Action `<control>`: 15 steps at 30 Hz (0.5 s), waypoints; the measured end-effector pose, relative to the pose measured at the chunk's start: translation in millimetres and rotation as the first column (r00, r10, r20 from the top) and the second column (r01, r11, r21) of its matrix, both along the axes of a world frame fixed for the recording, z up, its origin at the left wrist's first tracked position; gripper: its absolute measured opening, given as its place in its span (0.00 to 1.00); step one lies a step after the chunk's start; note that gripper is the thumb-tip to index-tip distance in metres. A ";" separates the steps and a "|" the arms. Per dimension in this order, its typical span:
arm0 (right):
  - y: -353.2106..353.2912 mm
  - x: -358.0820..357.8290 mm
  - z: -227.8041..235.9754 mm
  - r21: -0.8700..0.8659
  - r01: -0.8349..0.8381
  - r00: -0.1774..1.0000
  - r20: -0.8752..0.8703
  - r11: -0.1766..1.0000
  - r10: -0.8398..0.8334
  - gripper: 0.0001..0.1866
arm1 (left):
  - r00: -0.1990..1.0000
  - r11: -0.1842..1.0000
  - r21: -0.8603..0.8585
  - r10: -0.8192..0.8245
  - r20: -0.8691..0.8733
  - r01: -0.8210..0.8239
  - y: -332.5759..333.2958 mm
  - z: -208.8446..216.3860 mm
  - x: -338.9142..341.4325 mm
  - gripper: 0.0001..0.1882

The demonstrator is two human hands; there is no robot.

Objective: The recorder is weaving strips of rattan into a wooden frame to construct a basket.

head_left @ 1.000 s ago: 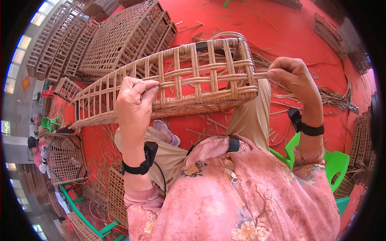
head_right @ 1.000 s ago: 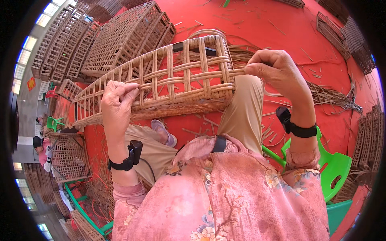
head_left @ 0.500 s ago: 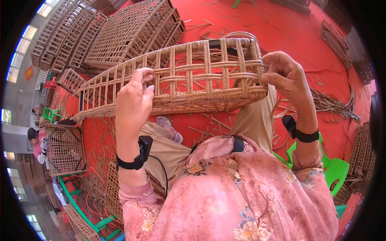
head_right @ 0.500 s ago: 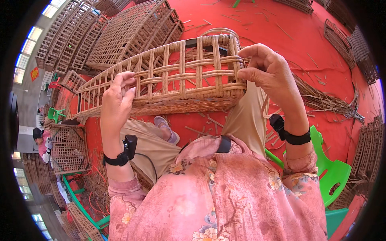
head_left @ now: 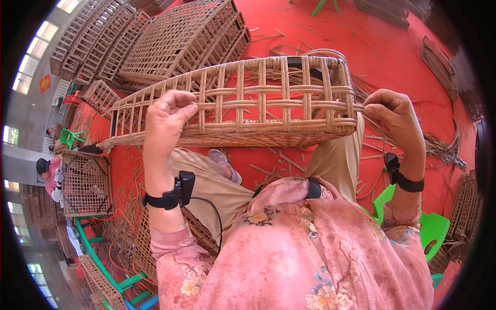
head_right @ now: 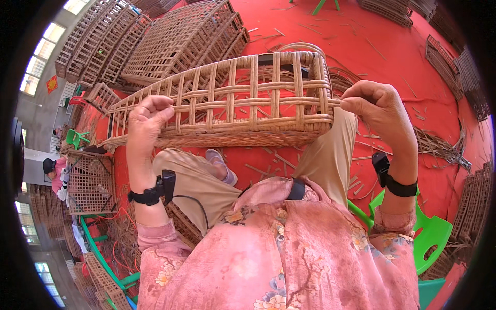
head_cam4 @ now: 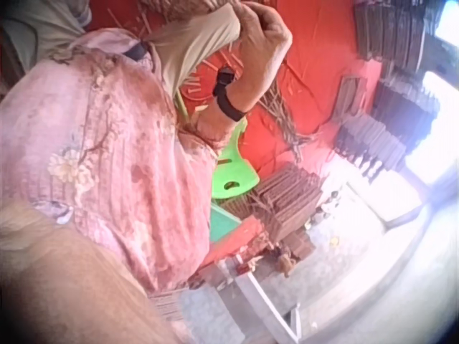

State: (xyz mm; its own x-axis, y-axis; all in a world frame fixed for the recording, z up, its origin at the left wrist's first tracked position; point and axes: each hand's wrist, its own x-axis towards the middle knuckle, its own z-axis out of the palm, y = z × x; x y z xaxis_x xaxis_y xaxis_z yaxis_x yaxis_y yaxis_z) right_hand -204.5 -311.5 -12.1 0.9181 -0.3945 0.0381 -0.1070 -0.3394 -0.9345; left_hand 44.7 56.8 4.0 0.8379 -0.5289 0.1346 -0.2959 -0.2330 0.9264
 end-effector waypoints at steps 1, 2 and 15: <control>0.1 2.4 0.8 0.000 -0.003 1.000 0.003 1.000 0.003 0.06 | 0.999 0.999 0.031 0.008 0.040 -0.009 -1.2 -3.9 -1.5 0.07; 0.3 4.6 2.1 -0.002 -0.030 1.000 0.008 1.000 0.030 0.06 | 0.993 0.996 0.065 0.062 0.103 -0.068 -1.8 -5.9 -6.2 0.06; 12.3 23.4 -8.8 0.179 -0.080 0.988 0.143 0.981 0.054 0.10 | 0.924 0.952 0.230 0.105 0.367 -0.200 13.2 -1.3 -4.3 0.11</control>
